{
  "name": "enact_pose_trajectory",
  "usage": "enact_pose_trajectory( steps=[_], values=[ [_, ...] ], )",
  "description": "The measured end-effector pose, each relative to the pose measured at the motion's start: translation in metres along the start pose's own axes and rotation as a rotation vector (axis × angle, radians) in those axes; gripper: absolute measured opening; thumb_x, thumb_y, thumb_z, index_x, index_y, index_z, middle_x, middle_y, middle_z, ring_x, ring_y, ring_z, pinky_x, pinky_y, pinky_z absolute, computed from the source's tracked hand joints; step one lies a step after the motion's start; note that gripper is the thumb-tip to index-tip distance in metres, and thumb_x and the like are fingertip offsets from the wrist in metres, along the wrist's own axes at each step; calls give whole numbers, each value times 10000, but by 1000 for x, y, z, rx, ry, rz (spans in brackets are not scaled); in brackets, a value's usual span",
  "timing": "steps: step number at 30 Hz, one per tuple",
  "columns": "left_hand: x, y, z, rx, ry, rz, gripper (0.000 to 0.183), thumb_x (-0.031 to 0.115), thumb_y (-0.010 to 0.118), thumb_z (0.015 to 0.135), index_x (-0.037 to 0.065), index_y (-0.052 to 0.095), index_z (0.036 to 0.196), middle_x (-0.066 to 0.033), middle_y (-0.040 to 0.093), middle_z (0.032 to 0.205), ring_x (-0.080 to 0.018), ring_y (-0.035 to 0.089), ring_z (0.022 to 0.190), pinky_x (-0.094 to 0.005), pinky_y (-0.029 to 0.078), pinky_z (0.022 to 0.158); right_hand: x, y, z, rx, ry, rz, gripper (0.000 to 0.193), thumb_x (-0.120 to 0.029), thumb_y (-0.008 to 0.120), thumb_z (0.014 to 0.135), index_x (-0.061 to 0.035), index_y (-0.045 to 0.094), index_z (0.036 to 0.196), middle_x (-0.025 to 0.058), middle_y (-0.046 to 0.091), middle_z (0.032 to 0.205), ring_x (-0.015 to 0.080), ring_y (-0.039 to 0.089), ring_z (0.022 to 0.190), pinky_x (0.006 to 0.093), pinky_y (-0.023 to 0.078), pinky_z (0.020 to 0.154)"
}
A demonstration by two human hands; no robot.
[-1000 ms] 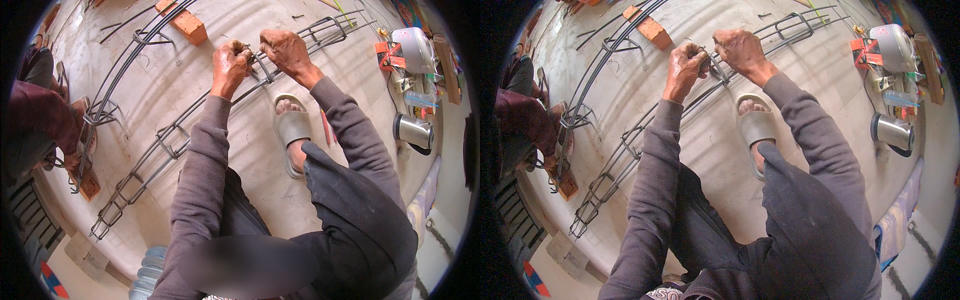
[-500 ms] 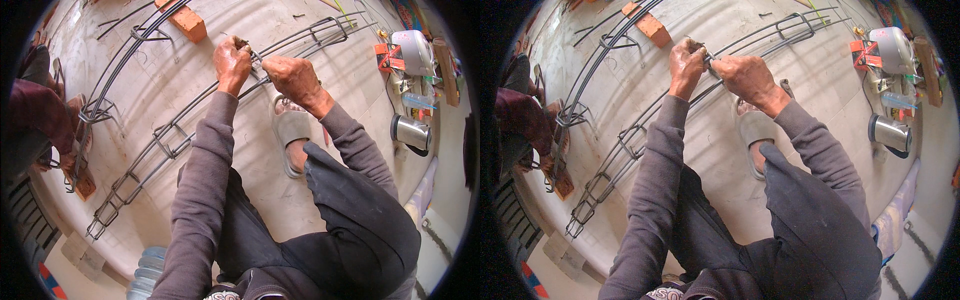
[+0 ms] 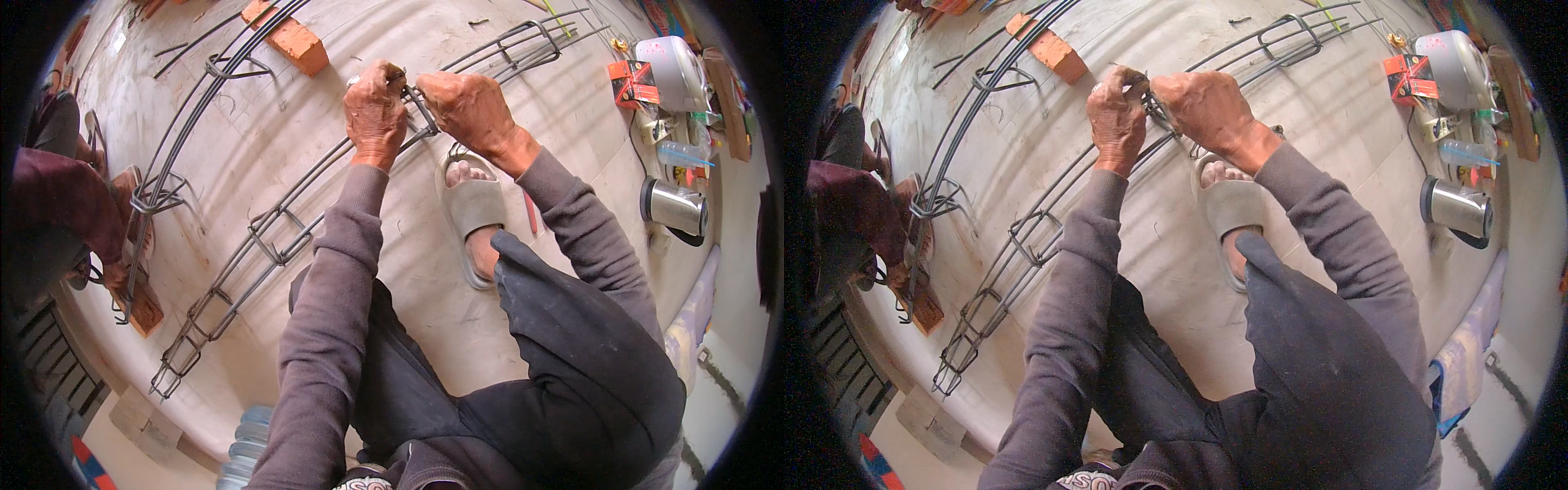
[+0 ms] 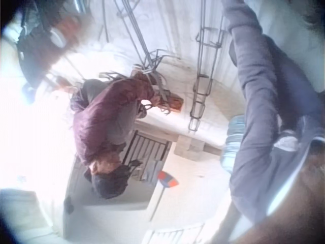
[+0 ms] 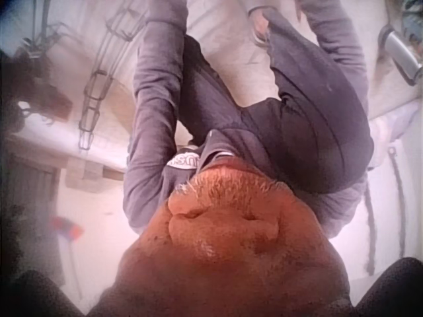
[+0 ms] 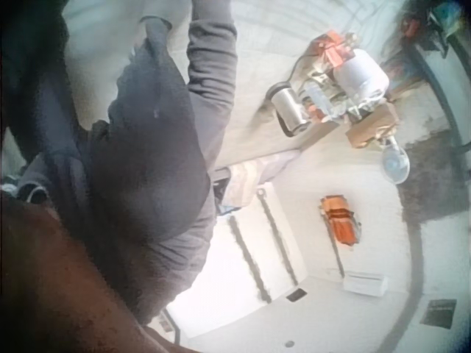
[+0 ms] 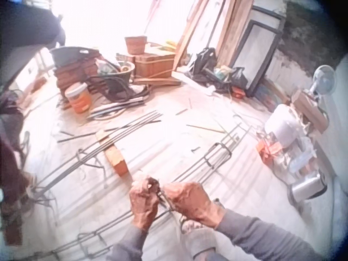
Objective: The person sits on the floor and uses pliers to twist wire ties around a metal frame structure. They manipulate the wire with their hands and the tool to secure the frame components together.
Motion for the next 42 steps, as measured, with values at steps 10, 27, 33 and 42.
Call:
enact_pose_trajectory(
  steps=[10, 27, 33, 42],
  values=[
    [-2, 1, 3, -71, 19, -153, 32, 69, 650, 835, 54, 622, 837, -105, 687, 794, -296, 680, 751, -393, 523, 671, 30, 6, 40, -87, -139, -59, 79, -127, 609, 853, -67, 594, 803, 140, 664, 734, 305, 695, 705, 416, 557, 607],
    [6, 1, 2, -105, 119, -92, 60, 45, 625, 843, 45, 565, 842, -124, 642, 803, -337, 629, 756, -427, 482, 674, 54, 42, 83, -355, -291, 33, 137, -137, 668, 715, -58, 560, 686, 138, 577, 627, 338, 612, 654, 441, 481, 602],
    [4, 2, 0, -101, 130, -118, 49, 18, 611, 834, 46, 576, 853, -122, 623, 808, -344, 619, 761, -430, 482, 678, 53, 59, 92, -473, -296, -2, 143, -138, 683, 669, -69, 561, 641, 131, 583, 659, 344, 623, 709, 445, 481, 623],
    [4, -2, 2, -93, 134, -129, 49, -2, 612, 819, 39, 593, 837, -120, 606, 810, -320, 614, 743, -418, 487, 662, 54, 70, 94, -544, -171, 88, 82, -126, 688, 596, -81, 629, 632, 120, 582, 598, 313, 573, 618, 438, 441, 584]
  ],
)
Point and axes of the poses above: each hand's wrist, its own z-axis towards the middle knuckle, its own y-axis out of the palm, x = y × z, the point moved 6 cm from there along z, towards the middle knuckle
